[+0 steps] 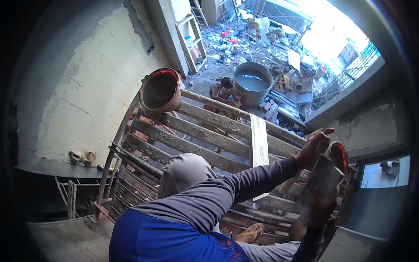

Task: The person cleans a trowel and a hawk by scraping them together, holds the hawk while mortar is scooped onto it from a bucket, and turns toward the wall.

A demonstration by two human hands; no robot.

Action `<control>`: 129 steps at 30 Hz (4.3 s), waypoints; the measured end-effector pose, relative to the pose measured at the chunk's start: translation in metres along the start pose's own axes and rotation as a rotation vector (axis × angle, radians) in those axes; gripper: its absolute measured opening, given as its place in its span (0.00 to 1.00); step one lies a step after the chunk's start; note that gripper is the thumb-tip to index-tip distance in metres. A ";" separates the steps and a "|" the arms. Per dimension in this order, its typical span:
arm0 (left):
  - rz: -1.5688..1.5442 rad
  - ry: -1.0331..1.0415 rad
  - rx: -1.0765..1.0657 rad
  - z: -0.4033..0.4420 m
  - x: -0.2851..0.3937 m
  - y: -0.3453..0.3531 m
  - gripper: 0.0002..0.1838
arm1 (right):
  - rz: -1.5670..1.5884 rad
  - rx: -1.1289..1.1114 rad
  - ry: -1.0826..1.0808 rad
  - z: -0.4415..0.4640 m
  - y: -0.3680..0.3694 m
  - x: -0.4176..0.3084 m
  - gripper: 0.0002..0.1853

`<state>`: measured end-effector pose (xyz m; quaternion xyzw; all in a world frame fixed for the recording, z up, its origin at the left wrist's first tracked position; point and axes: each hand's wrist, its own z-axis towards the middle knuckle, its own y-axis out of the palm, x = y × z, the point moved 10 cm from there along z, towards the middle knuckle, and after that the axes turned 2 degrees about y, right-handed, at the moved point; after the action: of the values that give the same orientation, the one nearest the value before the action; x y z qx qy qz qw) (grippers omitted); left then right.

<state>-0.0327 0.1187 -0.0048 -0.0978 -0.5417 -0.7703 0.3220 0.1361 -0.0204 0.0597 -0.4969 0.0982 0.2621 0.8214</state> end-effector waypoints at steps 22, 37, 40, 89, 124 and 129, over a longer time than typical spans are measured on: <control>0.325 0.315 -0.076 0.001 0.027 0.001 0.04 | 0.133 0.053 0.201 -0.005 -0.013 -0.033 0.26; -0.053 -0.069 0.049 0.000 -0.011 -0.011 0.25 | 0.131 -0.042 0.105 -0.001 0.000 -0.017 0.26; -0.080 -0.156 0.034 -0.001 -0.004 0.007 0.27 | -0.059 -0.050 0.001 -0.007 0.010 -0.027 0.26; 0.000 0.022 -0.001 0.015 0.008 -0.008 0.27 | 0.211 0.012 0.206 0.002 -0.008 -0.017 0.24; -0.768 -0.480 -0.028 0.010 -0.023 -0.009 0.37 | 0.362 -0.824 0.525 -0.048 0.098 -0.011 0.29; -0.419 -0.589 -0.072 0.008 -0.023 -0.006 0.35 | 0.208 -0.549 0.345 -0.036 0.084 -0.011 0.23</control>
<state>-0.0203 0.1363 -0.0179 -0.2135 -0.5921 -0.7768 -0.0164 0.0861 -0.0248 -0.0175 -0.7239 0.2117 0.2732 0.5971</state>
